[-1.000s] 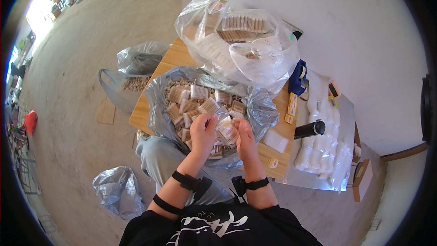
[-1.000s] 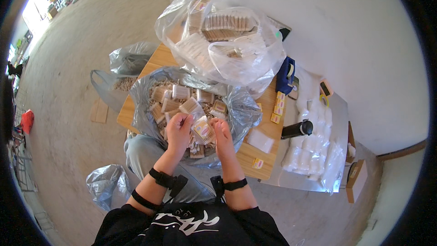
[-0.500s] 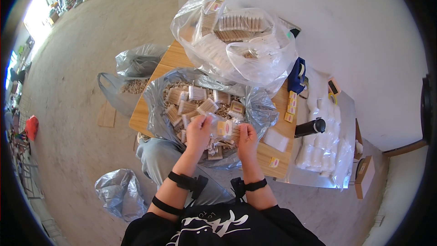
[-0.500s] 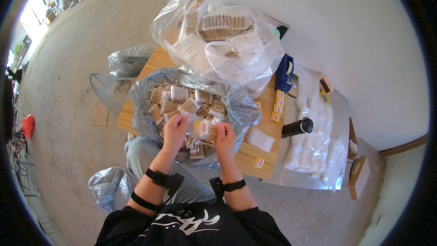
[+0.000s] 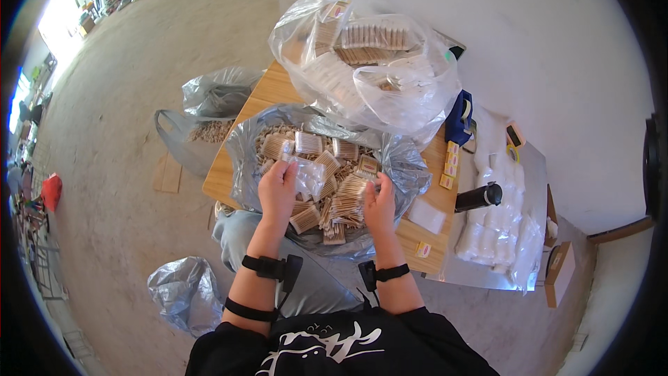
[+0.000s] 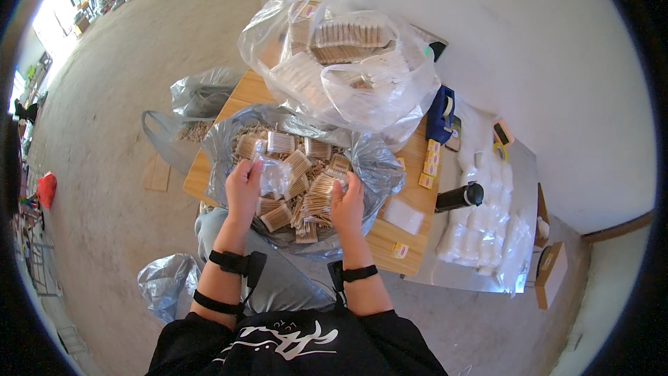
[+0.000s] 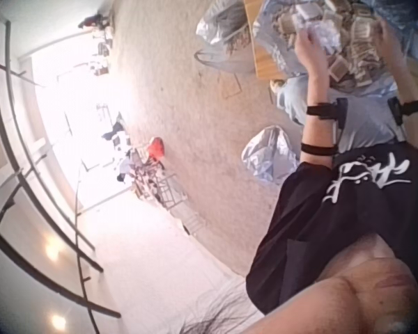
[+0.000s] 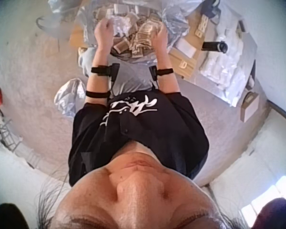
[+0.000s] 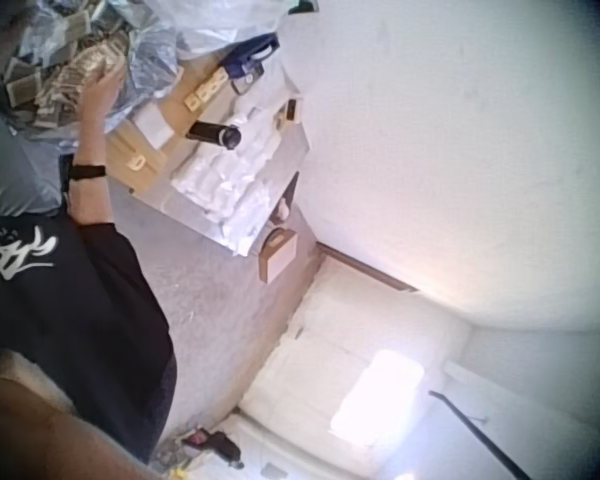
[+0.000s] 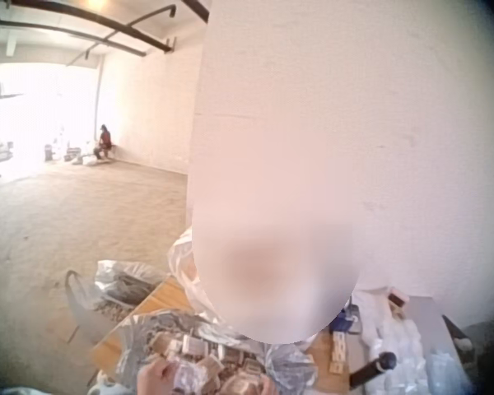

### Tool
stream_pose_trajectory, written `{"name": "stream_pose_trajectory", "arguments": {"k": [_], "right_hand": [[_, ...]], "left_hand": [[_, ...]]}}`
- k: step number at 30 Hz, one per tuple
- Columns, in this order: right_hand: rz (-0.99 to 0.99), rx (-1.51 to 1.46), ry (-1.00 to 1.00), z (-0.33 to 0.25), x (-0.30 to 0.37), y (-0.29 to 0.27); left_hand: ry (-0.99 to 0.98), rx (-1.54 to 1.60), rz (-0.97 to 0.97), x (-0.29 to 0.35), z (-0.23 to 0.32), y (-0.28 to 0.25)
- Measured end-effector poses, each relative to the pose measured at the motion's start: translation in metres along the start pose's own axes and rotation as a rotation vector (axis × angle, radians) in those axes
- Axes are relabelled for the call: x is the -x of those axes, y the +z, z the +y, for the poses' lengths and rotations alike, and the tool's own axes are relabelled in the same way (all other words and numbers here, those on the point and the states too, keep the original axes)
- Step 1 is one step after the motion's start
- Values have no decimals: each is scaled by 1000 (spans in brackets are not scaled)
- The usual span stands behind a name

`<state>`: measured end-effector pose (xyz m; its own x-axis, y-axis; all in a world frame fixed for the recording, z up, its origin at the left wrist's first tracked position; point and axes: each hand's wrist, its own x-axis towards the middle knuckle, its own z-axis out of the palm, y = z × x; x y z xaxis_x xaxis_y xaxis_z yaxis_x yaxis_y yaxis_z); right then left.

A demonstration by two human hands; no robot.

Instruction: Packaging bunches of cotton swabs into small plastic bags.

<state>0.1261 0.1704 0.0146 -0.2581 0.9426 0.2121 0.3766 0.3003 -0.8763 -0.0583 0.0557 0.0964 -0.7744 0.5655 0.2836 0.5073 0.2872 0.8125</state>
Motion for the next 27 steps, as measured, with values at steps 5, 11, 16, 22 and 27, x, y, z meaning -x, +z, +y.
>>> {"name": "stream_pose_trajectory", "arguments": {"k": [5, 11, 16, 22, 27], "right_hand": [[-109, 138, -162, -40, 8, -20], [-399, -1172, 413, -78, 25, -32], [-276, -679, 241, -71, 31, -44], [-11, -381, 121, -32, 49, -72], [253, -162, 289, 67, 29, -146]], "left_hand": [[108, -1, -54, 6, 27, -3], [-111, 395, -293, 28, 33, 20], [-211, 543, -301, 53, 36, 43], [-172, 410, -315, 70, 57, 60], [-193, 446, -178, 56, 34, 66]]}}
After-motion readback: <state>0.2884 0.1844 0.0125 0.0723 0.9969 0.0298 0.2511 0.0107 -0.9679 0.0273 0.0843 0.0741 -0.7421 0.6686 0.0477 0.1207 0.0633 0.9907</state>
